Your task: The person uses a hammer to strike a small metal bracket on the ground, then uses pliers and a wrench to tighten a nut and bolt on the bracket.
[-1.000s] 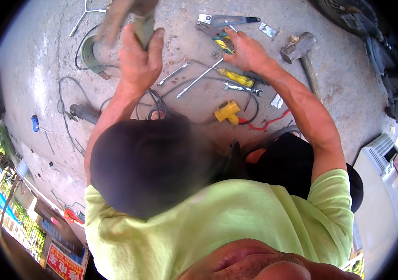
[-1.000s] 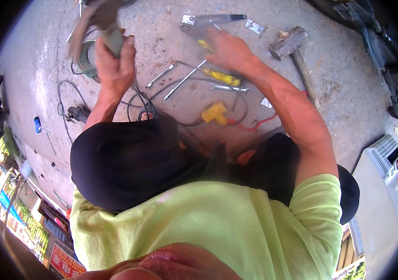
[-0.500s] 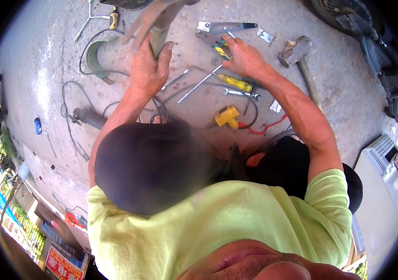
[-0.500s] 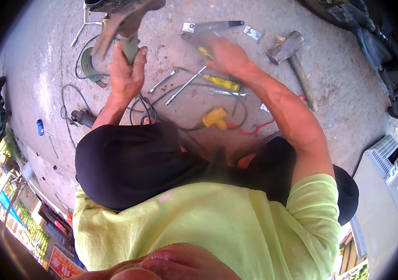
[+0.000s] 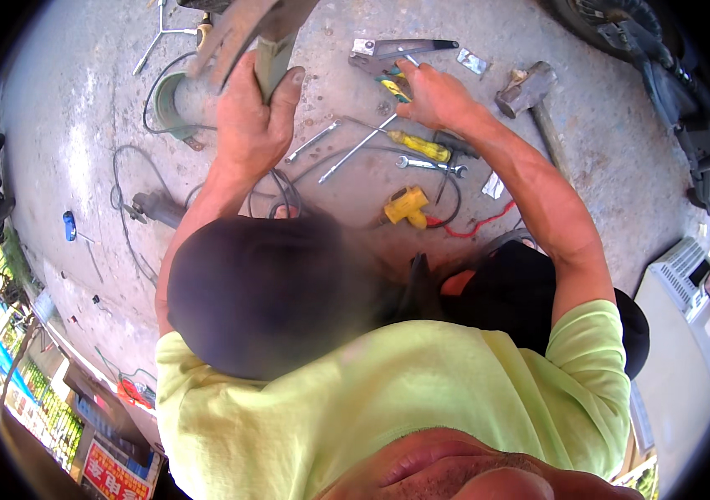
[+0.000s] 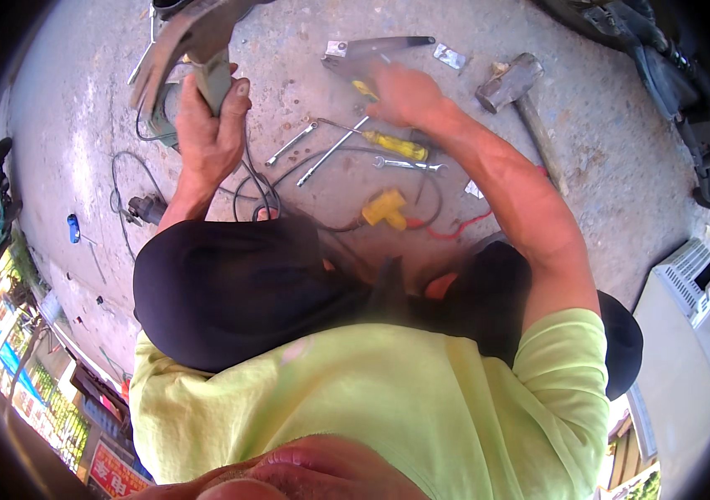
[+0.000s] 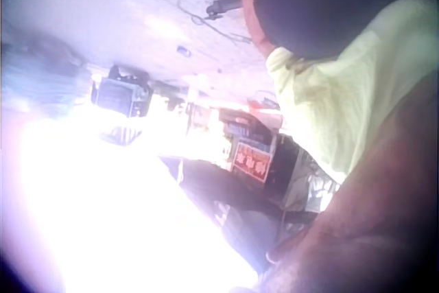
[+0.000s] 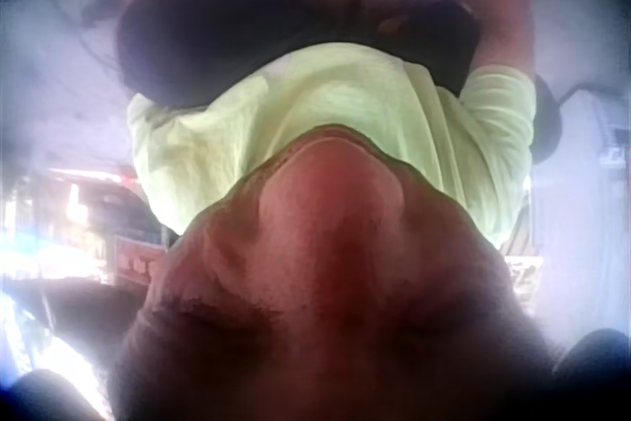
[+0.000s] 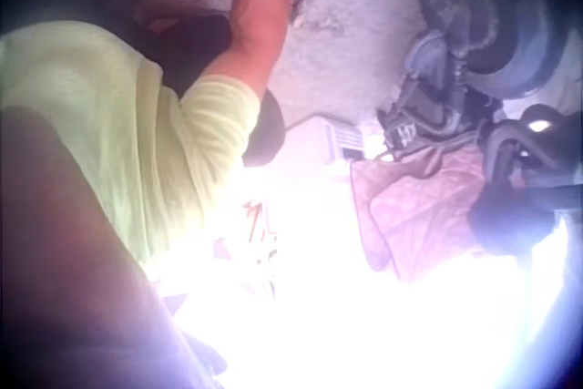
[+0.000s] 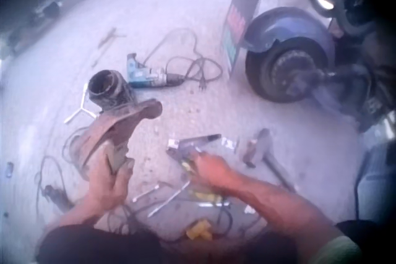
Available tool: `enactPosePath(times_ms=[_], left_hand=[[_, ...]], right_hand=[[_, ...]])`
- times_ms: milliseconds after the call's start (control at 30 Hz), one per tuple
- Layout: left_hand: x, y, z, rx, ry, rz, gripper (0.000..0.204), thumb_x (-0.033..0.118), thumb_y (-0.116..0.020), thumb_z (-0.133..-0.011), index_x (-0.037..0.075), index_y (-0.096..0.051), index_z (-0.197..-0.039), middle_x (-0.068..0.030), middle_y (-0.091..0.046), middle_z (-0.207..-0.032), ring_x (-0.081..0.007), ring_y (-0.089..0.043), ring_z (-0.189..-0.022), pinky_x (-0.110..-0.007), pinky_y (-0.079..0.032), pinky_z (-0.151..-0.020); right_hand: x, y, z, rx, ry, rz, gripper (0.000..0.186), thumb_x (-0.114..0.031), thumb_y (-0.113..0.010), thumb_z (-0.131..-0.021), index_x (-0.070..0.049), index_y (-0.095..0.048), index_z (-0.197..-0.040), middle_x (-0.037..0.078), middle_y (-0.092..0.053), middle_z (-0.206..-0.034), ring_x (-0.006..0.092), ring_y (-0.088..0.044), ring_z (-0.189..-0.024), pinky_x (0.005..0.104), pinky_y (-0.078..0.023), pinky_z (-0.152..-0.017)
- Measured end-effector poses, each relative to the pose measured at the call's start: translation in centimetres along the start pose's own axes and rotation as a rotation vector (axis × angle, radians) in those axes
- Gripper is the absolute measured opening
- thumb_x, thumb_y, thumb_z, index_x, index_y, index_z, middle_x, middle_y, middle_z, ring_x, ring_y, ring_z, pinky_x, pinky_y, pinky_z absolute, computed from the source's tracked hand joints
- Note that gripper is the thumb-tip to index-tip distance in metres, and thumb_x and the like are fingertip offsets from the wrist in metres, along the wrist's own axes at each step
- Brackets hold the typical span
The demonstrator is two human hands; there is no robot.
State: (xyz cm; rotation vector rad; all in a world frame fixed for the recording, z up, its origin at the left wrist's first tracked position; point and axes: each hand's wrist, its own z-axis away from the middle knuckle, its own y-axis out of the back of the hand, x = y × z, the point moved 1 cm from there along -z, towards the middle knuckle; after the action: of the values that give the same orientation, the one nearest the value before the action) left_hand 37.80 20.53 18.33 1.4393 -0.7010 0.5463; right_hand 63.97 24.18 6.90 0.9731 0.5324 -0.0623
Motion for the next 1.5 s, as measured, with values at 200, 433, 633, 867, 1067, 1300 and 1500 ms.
enactPosePath(times_ms=[200,433,633,867,1067,1300,1500], left_hand=[[-7.3,-4.6,-0.3,-0.218,0.041,-0.170,0.028,0.024,-0.064,-0.099,0.004,-0.054,-0.115,-0.0271,-0.068,-0.084,-0.0457,-0.068,-0.076,-0.048,-0.053,-0.068],[1.7,0.9,-0.8,0.074,-0.034,0.102,0.034,0.024,-0.068,-0.099,0.000,-0.057,-0.121,-0.0059,-0.064,-0.076,-0.0133,-0.062,-0.066,-0.036,-0.052,-0.063],[-8.3,-5.1,0.6,-0.288,0.144,-0.238,0.027,0.023,-0.061,-0.099,0.002,-0.052,-0.113,-0.0306,-0.068,-0.085,-0.0519,-0.067,-0.086,-0.054,-0.052,-0.071],[0.2,-0.4,-1.3,-0.079,0.081,-0.004,0.031,0.023,-0.066,-0.098,0.002,-0.055,-0.117,-0.0239,-0.069,-0.081,-0.0434,-0.070,-0.077,-0.047,-0.053,-0.067],[-5.8,-4.4,1.4,-0.038,0.161,-0.038,0.035,0.024,-0.065,-0.098,0.000,-0.052,-0.120,-0.0284,-0.069,-0.084,-0.0493,-0.068,-0.080,-0.052,-0.053,-0.068],[-4.8,-3.8,-0.6,-0.173,0.181,-0.042,0.035,0.025,-0.065,-0.098,-0.002,-0.053,-0.118,-0.0275,-0.068,-0.079,-0.0449,-0.070,-0.077,-0.050,-0.053,-0.068],[-1.4,-0.3,0.0,0.061,0.141,0.133,0.033,0.025,-0.065,-0.097,-0.002,-0.055,-0.114,-0.0256,-0.069,-0.083,-0.0437,-0.071,-0.079,-0.049,-0.053,-0.068]], right_hand=[[-1.2,1.3,0.7,0.012,0.075,0.036,0.078,-0.027,-0.077,-0.080,-0.002,-0.045,-0.146,0.027,-0.064,-0.124,0.0438,-0.066,-0.110,0.0488,-0.055,-0.093],[-0.2,0.3,0.7,0.040,0.058,0.020,0.080,-0.029,-0.077,-0.080,-0.002,-0.043,-0.147,0.028,-0.064,-0.120,0.0442,-0.066,-0.107,0.0493,-0.055,-0.093],[-1.4,0.4,0.7,0.015,0.104,0.009,0.081,-0.029,-0.077,-0.080,-0.002,-0.043,-0.148,0.030,-0.063,-0.123,0.0449,-0.066,-0.108,0.0500,-0.055,-0.094],[-0.1,-0.4,0.3,0.045,0.031,-0.001,0.084,-0.028,-0.079,-0.079,-0.003,-0.042,-0.150,0.029,-0.063,-0.124,0.0450,-0.066,-0.108,0.0488,-0.055,-0.093],[-0.7,-0.4,0.4,0.022,0.073,-0.008,0.083,-0.028,-0.079,-0.079,-0.003,-0.043,-0.149,0.029,-0.062,-0.126,0.0448,-0.066,-0.108,0.0485,-0.056,-0.092],[-0.4,-0.5,0.0,0.052,0.068,0.010,0.082,-0.026,-0.078,-0.079,-0.003,-0.043,-0.149,0.029,-0.062,-0.126,0.0454,-0.066,-0.107,0.0487,-0.056,-0.092],[0.2,-1.3,0.2,0.058,-0.016,0.021,0.069,-0.029,-0.080,-0.080,-0.008,-0.049,-0.138,0.024,-0.064,-0.124,0.0437,-0.065,-0.111,0.0514,-0.054,-0.094]])
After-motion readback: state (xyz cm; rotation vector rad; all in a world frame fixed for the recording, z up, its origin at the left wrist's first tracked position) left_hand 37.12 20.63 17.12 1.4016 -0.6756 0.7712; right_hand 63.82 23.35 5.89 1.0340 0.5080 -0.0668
